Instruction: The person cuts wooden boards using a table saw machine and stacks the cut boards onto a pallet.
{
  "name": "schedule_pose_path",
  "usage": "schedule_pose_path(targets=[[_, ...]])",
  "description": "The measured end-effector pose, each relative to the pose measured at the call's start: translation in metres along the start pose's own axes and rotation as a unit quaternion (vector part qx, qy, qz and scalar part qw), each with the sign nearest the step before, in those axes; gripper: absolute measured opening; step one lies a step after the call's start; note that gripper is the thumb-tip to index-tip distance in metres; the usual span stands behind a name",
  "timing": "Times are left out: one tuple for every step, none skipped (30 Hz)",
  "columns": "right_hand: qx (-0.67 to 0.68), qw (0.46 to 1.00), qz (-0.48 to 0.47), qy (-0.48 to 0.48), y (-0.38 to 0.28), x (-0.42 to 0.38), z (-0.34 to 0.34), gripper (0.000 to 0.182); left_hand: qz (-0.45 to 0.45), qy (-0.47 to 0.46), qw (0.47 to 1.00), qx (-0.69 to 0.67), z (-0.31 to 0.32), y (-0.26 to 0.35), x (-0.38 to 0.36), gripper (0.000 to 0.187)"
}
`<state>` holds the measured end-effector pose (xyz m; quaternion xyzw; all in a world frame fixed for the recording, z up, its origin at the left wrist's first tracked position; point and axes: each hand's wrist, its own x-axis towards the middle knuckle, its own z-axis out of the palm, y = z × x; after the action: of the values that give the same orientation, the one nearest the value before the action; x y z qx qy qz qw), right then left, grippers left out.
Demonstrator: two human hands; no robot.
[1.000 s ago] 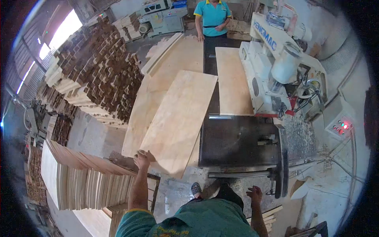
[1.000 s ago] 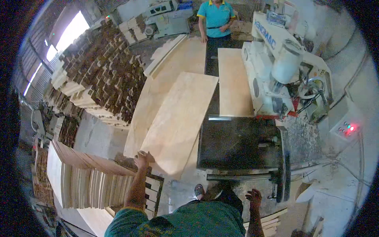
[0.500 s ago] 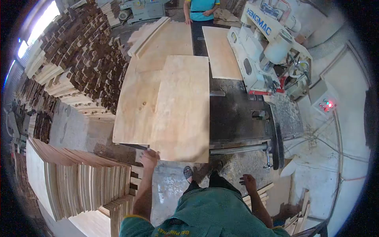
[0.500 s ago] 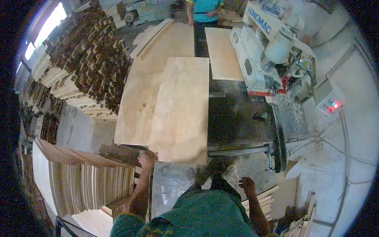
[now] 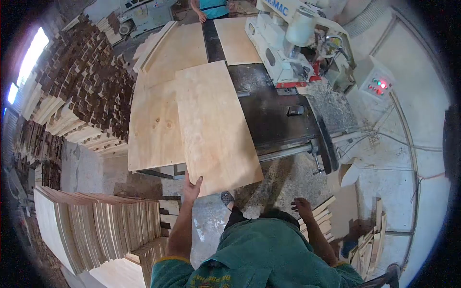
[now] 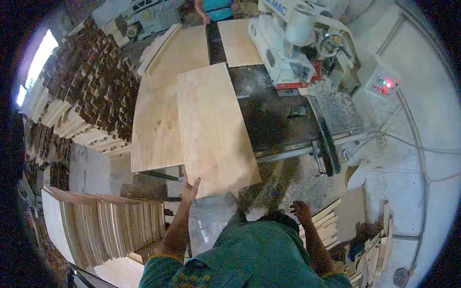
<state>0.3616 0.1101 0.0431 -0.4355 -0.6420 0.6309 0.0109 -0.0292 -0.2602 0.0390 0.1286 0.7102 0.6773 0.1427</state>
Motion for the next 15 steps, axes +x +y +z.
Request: schedule_pose_path(targets=[[0.009,1.0,-0.008,-0.004,0.006,-0.004,-0.007,0.032,0.023,0.008,0.999,0.034,0.011,0.005,-0.017,0.072],[0.014,1.0,-0.01,-0.003,0.012,-0.006,-0.015,0.032,0.048,0.016,0.996,0.067,0.02,0.01,-0.035,0.073],[0.026,1.0,-0.011,-0.003,0.019,-0.007,-0.022,0.032,0.057,0.014,0.998,0.014,0.022,-0.032,-0.049,0.073],[0.038,0.999,-0.011,-0.002,0.028,-0.008,-0.031,0.032,0.061,0.01,0.998,0.017,0.034,-0.027,-0.071,0.073],[0.044,0.999,-0.012,0.0,0.035,-0.01,-0.039,0.032,0.061,0.034,0.997,0.022,0.052,-0.016,-0.094,0.073],[0.044,0.999,-0.015,0.005,0.041,-0.012,-0.046,0.032,0.06,0.058,0.996,0.027,0.067,-0.011,-0.116,0.073],[0.042,0.999,-0.017,0.009,0.054,-0.013,-0.057,0.031,0.061,0.055,0.996,0.028,0.077,-0.014,-0.139,0.073],[0.044,0.999,-0.017,0.009,0.067,-0.013,-0.065,0.031,0.031,0.047,0.998,0.015,0.088,-0.017,-0.163,0.074],[0.001,0.999,-0.039,-0.001,0.089,-0.004,-0.074,0.03,0.001,0.04,0.999,0.002,0.102,-0.019,-0.182,0.075],[-0.042,0.997,-0.059,-0.012,0.111,0.004,-0.084,0.029,0.0,0.041,0.999,0.003,0.12,-0.016,-0.203,0.075],[-0.041,0.998,-0.055,-0.014,0.132,0.007,-0.093,0.029,-0.008,0.05,0.999,0.01,0.136,-0.007,-0.228,0.074],[-0.061,0.98,-0.188,-0.031,0.154,0.006,-0.096,0.028,-0.017,0.058,0.998,0.021,0.15,-0.002,-0.252,0.074],[-0.067,0.964,-0.253,-0.038,0.157,-0.005,-0.098,0.028,-0.018,0.056,0.998,0.027,0.161,-0.013,-0.275,0.074],[-0.072,0.945,-0.317,-0.045,0.159,-0.017,-0.099,0.028,-0.015,0.066,0.997,0.034,0.173,-0.024,-0.298,0.074],[0.079,0.975,-0.188,-0.084,0.132,-0.047,-0.102,0.029,-0.013,0.076,0.996,0.042,0.184,-0.032,-0.32,0.073]])
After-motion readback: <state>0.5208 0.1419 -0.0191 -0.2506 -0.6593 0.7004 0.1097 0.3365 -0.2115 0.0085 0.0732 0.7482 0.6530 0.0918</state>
